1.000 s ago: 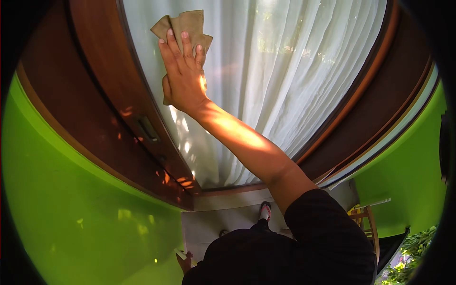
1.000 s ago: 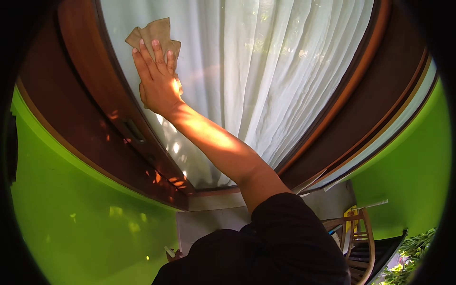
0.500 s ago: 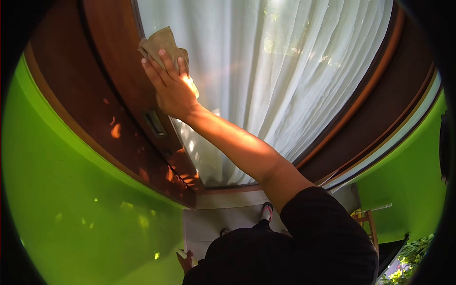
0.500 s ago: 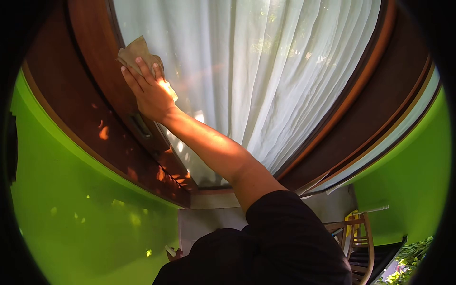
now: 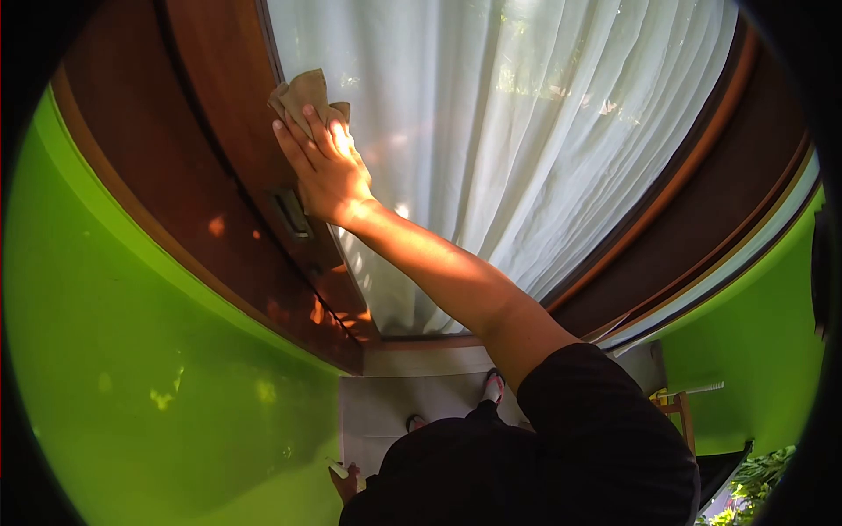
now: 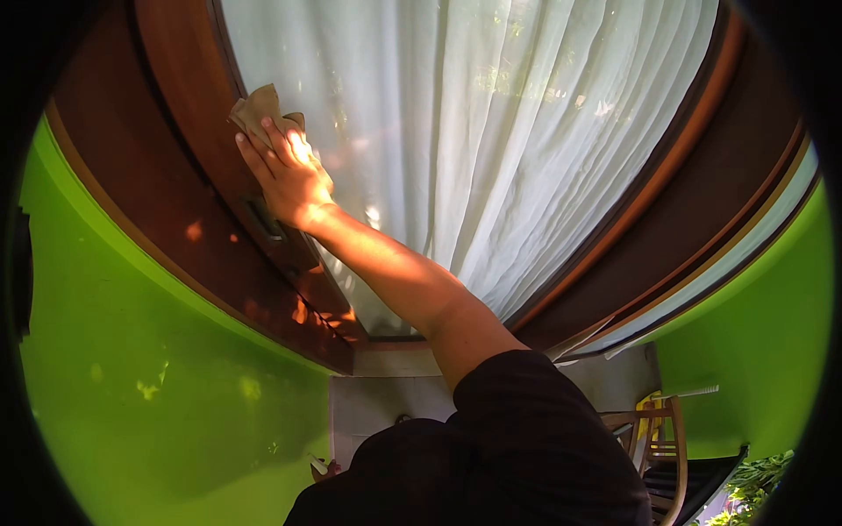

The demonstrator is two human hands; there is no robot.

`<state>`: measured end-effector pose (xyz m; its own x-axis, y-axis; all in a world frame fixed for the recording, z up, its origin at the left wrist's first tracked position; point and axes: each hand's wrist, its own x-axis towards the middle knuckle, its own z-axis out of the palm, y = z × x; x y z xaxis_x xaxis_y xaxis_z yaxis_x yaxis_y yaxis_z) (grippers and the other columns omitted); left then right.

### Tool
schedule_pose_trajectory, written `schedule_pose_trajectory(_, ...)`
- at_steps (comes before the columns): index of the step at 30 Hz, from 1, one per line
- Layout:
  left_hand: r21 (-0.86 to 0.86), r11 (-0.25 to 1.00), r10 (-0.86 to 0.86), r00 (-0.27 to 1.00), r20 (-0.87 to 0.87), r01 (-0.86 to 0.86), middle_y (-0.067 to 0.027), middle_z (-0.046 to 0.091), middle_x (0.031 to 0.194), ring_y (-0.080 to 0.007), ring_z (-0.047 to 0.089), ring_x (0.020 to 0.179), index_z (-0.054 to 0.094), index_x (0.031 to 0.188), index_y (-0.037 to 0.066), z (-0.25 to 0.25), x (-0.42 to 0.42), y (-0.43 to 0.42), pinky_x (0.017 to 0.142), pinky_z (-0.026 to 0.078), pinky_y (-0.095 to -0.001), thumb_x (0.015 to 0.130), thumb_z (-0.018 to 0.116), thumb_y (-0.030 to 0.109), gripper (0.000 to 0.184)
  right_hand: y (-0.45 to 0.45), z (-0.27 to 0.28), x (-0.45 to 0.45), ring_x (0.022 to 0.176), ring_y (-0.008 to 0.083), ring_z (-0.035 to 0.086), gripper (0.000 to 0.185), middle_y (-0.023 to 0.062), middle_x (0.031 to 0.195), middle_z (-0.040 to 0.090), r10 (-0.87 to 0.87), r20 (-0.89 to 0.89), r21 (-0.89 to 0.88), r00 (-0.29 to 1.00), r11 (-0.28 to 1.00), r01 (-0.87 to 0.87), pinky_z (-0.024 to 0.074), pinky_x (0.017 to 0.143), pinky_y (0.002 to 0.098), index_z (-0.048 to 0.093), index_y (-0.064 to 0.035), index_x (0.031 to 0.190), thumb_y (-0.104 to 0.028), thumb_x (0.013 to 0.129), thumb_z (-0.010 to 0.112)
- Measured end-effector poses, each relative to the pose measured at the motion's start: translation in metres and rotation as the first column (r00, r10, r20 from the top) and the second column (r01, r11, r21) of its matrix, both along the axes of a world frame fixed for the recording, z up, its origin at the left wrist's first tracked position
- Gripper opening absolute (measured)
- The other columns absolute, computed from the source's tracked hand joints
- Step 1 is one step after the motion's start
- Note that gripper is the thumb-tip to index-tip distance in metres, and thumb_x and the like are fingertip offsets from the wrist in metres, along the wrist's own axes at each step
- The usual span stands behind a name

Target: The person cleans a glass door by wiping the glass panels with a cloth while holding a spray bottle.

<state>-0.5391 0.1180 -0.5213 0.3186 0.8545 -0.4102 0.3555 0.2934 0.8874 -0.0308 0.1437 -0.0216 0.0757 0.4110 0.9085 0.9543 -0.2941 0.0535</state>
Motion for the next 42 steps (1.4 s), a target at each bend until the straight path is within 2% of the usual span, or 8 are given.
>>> schedule_pose_trajectory(7,0.037,0.999,0.007,0.998,-0.07,-0.004,-0.0149,0.062,0.075,-0.0244,0.066,0.063,0.042,0.113,-0.001,-0.013,0.0,0.006,0.061,0.054,-0.0347,0.081,0.066,-0.004,0.04,-0.008,-0.053,0.022,0.139,0.0313,0.04,0.058,0.0098,0.14,0.052,0.017,0.227,-0.01,0.974,1.0,-0.015,0.0367,0.112,0.0502,0.048,-0.0071,0.143,-0.012,0.085,0.056)
schedule_pose_trajectory(12,0.01,0.998,0.056,0.997,0.052,-0.056,-0.0144,0.062,0.074,-0.0237,0.067,0.063,0.042,0.113,-0.001,-0.018,-0.008,0.003,0.06,0.054,-0.0339,0.082,0.068,-0.002,0.04,-0.014,-0.055,0.035,0.136,0.0283,0.044,0.055,0.0083,0.139,0.054,0.11,0.296,-0.051,0.949,0.994,-0.099,0.0371,0.112,0.0473,0.053,-0.0086,0.14,-0.012,0.085,0.056)
schedule_pose_trajectory(16,-0.052,0.997,0.063,0.993,0.102,-0.058,-0.0136,0.062,0.074,-0.0229,0.066,0.063,0.042,0.111,-0.001,-0.039,-0.021,0.006,0.06,0.054,-0.0332,0.083,0.068,-0.002,0.039,-0.048,-0.033,0.044,0.137,0.0281,0.044,0.055,0.0064,0.146,0.049,-0.065,0.365,-0.121,0.929,0.986,0.116,0.0354,0.114,0.0476,0.052,-0.0083,0.139,-0.013,0.085,0.055)
schedule_pose_trajectory(20,0.0,0.998,0.066,0.997,0.041,-0.066,-0.0127,0.061,0.074,-0.0219,0.064,0.062,0.041,0.111,0.0,-0.026,-0.019,-0.001,0.06,0.053,-0.0331,0.083,0.067,-0.002,0.039,-0.079,-0.014,0.062,0.137,0.027,0.043,0.057,0.0028,0.148,0.048,-0.198,0.385,-0.012,0.901,0.976,0.219,0.037,0.111,0.0475,0.052,-0.0143,0.141,-0.012,0.085,0.058)
schedule_pose_trajectory(24,0.014,0.998,0.056,0.997,0.053,-0.057,-0.0128,0.06,0.074,-0.0216,0.064,0.062,0.04,0.111,0.001,-0.029,-0.017,0.005,0.058,0.053,-0.0329,0.083,0.067,-0.002,0.039,-0.12,0.013,0.074,0.143,0.0305,0.034,0.061,0.0036,0.158,0.035,-0.219,0.264,-0.044,0.939,0.97,0.238,0.0355,0.112,0.0507,0.045,-0.0143,0.146,-0.008,0.086,0.055)
schedule_pose_trajectory(31,0.026,0.999,-0.041,0.995,0.09,0.038,-0.0134,0.06,0.075,-0.0224,0.065,0.063,0.04,0.111,0.001,-0.043,-0.006,0.027,0.057,0.052,-0.0328,0.082,0.067,-0.003,0.04,-0.193,0.017,0.111,0.141,0.0383,0.037,0.072,0.006,0.159,0.033,-0.4,0.185,0.239,0.898,0.904,0.353,0.0313,0.112,0.0584,0.045,-0.0122,0.145,0.007,0.077,0.058)
schedule_pose_trajectory(34,-0.002,1.0,-0.02,0.997,-0.073,0.02,-0.0136,0.06,0.076,-0.0228,0.065,0.064,0.04,0.111,0.002,-0.024,0.008,0.035,0.057,0.052,-0.0331,0.082,0.066,-0.004,0.04,-0.218,0.013,0.118,0.144,0.0383,0.033,0.078,0.0066,0.159,0.033,-0.449,0.138,0.266,0.883,0.876,0.403,0.0276,0.115,0.0568,0.042,-0.0145,0.149,0.014,0.078,0.053)
schedule_pose_trajectory(42,-0.002,0.998,-0.055,0.998,-0.011,0.055,-0.0138,0.06,0.077,-0.0232,0.065,0.063,0.04,0.111,0.002,-0.009,0.025,0.056,0.058,0.054,-0.0338,0.082,0.066,-0.006,0.039,-0.267,-0.001,0.141,0.144,0.0398,0.031,0.075,0.0077,0.16,0.031,-0.534,0.044,0.333,0.845,0.805,0.491,0.0266,0.117,0.0529,0.037,-0.0147,0.152,0.015,0.084,0.049)
